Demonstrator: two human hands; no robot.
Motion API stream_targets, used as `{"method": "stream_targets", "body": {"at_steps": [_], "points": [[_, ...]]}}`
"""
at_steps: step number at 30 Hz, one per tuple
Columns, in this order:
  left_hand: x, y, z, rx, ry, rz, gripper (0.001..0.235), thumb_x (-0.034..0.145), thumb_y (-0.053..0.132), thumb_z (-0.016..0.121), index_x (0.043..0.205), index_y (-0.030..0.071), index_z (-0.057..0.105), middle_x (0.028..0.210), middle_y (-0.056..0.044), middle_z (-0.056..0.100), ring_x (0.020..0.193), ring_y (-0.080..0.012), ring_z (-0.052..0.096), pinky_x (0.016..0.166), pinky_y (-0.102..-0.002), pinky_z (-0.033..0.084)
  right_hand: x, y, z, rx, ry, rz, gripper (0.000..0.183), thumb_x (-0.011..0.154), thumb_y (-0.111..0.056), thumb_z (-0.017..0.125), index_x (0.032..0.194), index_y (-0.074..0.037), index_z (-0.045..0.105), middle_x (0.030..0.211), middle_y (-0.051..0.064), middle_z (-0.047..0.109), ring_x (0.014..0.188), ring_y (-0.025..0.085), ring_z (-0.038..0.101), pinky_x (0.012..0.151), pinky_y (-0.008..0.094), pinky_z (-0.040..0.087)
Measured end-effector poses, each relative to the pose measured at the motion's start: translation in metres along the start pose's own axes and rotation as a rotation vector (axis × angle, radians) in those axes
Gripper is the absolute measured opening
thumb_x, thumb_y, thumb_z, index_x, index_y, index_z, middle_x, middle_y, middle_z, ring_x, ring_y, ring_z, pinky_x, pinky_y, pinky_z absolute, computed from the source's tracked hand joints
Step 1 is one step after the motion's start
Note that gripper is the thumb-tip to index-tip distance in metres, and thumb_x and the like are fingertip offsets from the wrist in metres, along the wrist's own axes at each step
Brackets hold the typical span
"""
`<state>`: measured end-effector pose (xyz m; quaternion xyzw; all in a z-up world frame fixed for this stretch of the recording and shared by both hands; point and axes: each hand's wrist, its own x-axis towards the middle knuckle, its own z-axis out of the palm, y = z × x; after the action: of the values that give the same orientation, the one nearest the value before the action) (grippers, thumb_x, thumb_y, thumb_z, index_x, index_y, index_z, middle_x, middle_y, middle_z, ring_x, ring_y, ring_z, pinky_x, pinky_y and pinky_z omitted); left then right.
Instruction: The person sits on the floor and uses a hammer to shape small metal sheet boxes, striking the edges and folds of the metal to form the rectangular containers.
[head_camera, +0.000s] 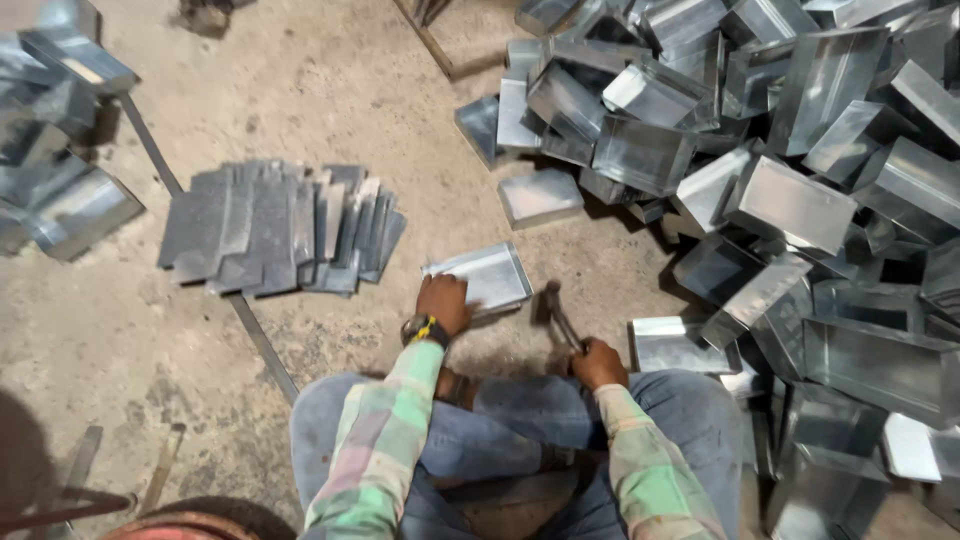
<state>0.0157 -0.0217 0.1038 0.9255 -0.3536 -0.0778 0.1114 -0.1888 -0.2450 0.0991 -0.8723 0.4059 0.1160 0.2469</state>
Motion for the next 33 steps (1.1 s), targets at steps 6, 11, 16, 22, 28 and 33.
{"method": "stream_targets", "body": {"at_steps": [6,11,16,22,28,33], "points": [[0.032,0.012,0.016,-0.153,0.348,-0.179,0.072,0.097,0.056,0.054,0.136,-0.005,0.056,0.147,-0.024,0.053,0.14,-0.0437,0.041,0.117,-0.058,0.026,-0.042,-0.022,-0.014,0.824,0.37,-0.385,0.038,0.096,-0.026,0.071,0.128,-0.007,0.061,0.079,0.01,0.067,0.062,0.017,0.062,0.057,0.033,0.049],[0.031,-0.001,0.049,-0.093,0.339,-0.21,0.089,0.099,0.062,0.042,0.154,-0.007,0.034,0.165,-0.026,0.024,0.154,-0.043,0.016,0.123,-0.057,0.012,-0.037,-0.07,-0.029,1.125,0.028,-0.419,0.041,0.1,-0.027,0.057,0.136,-0.009,0.05,0.063,0.001,0.055,0.046,0.009,0.049,0.041,0.027,0.039],[0.039,0.005,0.055,-0.068,0.344,-0.203,0.09,0.097,0.063,0.039,0.156,-0.005,0.032,0.166,-0.024,0.021,0.154,-0.0427,0.013,0.123,-0.059,0.008,-0.053,-0.068,-0.022,0.695,0.245,-0.443,0.041,0.104,-0.026,0.059,0.136,-0.001,0.062,0.061,0.0,0.054,0.051,0.007,0.048,0.046,0.026,0.037],[0.061,-0.012,0.056,-0.093,0.358,-0.199,0.086,0.098,0.059,0.039,0.156,-0.005,0.034,0.168,-0.023,0.022,0.156,-0.042,0.012,0.125,-0.058,0.007,-0.068,-0.059,-0.004,1.064,0.25,-0.538,0.046,0.105,-0.024,0.054,0.144,0.0,0.055,0.063,-0.002,0.049,0.052,0.005,0.045,0.047,0.026,0.038],[0.064,-0.017,0.059,-0.072,0.394,-0.194,0.085,0.097,0.056,0.041,0.156,-0.005,0.033,0.167,-0.023,0.022,0.156,-0.0415,0.012,0.124,-0.06,0.005,-0.015,-0.035,0.027,0.363,0.421,-0.533,0.038,0.108,-0.028,0.064,0.135,-0.001,0.067,0.079,-0.01,0.058,0.071,0.003,0.054,0.059,0.023,0.044],[0.064,-0.016,0.066,-0.078,0.354,-0.197,0.084,0.096,0.054,0.041,0.157,-0.004,0.033,0.168,-0.021,0.021,0.157,-0.0399,0.012,0.124,-0.061,0.004,-0.036,-0.041,0.005,0.902,0.155,-0.281,0.035,0.105,-0.029,0.055,0.128,-0.004,0.064,0.059,0.005,0.051,0.048,0.012,0.047,0.044,0.033,0.039]]}}
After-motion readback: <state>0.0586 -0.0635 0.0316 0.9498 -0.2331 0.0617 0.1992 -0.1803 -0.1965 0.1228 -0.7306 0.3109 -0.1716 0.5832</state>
